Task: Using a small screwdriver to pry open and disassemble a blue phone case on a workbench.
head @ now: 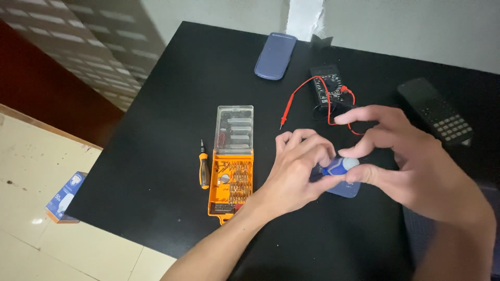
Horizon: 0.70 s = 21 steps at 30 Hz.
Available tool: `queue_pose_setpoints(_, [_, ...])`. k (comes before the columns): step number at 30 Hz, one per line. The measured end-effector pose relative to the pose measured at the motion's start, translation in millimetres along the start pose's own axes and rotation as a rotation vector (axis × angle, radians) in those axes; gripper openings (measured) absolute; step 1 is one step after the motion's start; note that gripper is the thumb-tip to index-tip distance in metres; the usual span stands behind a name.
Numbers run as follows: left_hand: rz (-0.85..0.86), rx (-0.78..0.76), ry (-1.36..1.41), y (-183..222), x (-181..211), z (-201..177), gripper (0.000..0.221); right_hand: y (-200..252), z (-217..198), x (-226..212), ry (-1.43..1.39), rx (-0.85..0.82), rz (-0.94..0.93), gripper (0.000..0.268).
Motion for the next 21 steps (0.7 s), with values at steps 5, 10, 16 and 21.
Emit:
queue_pose_setpoints(5, [0.006, -0.004, -0.086, 10, 17, -15, 0.037, 1, 0, -7, 0.019, -0.023, -0.099, 0.005])
queue_pose_setpoints(10, [-0.130, 0.037, -0.367, 60, 21, -61, 0.042, 5, -7, -4, 0.007, -0.006, -0.123, 0.012])
queue_pose_setpoints(16, [-0.649, 0.014, -0.877, 135, -39, -108, 0.052, 4, -9, 13, 0.109, 0.030, -0.112, 0.020])
queue_pose_setpoints(21, [-0.625, -0.106, -0.834, 135, -60, -105, 0.073, 5, -4, 0, 0.108, -0.009, -0.232, 0.021])
Point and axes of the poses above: each hand's wrist, its own y-axis away from the middle knuckle, its own z-axis out of the palm, x = y × z, the point moved 7 cm from there along -y, towards the middle knuckle, and after that the axes turned 2 degrees about z, right-handed, at the moved point
